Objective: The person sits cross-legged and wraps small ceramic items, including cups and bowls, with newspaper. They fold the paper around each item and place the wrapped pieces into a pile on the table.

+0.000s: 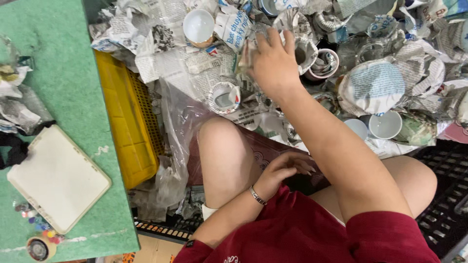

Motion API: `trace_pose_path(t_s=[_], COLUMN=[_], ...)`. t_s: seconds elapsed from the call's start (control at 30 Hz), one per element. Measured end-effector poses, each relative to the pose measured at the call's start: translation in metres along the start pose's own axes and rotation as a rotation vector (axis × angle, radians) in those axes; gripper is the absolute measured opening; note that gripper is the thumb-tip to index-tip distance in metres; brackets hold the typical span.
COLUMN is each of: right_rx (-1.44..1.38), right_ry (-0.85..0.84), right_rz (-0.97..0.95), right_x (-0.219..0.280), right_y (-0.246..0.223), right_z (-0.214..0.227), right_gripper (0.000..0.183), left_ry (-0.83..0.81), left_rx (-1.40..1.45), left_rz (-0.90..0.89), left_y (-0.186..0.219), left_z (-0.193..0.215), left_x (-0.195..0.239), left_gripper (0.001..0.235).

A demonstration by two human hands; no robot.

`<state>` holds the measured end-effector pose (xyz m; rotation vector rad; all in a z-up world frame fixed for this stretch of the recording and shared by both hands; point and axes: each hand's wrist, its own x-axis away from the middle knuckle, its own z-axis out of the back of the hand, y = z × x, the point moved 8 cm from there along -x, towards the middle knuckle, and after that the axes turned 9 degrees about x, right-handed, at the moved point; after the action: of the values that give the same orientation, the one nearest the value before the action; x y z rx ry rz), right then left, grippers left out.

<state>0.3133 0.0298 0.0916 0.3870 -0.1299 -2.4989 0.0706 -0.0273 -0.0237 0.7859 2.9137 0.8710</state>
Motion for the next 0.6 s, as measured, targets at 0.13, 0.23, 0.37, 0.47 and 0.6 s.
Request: trace_pose_path(t_s=[0.13,0.23,0.37,0.47,0.6], right_rx=[0.021,-0.163,-0.567,-0.785,-0.538], right_ry=[0.061,0.233,0.388,0.282,0.244], right_rz=[-0.089,-0.2,-0.379,-0.518,-0.438], right_x=[0.003,0.022,0.099,0.181,0.267], right_y=[0.012,0.037,0.084,0.1,0.078], right_z=[-0.003,0.021,0.066,0.077,0.085], right_gripper=[0.015,0.01,0.013,0.012,0.006], left_ry=[0.075,0.06,0.027,0.007,0.099], left_rx=[0.081,0.073,0.024,-0.088,-0.724], left_rz=[-0.038,-0.048,-0.144,-0.292,-0.542], left_y=[0.006,0.002,0.006,0.02,0.03], left_z=[0.014,0.017,0.011,0.001,-0.015], left_x=[0.003,0.001,0.001,0.004,0.022], left_gripper=[0.049,0.05,0.053,0.067,0.098])
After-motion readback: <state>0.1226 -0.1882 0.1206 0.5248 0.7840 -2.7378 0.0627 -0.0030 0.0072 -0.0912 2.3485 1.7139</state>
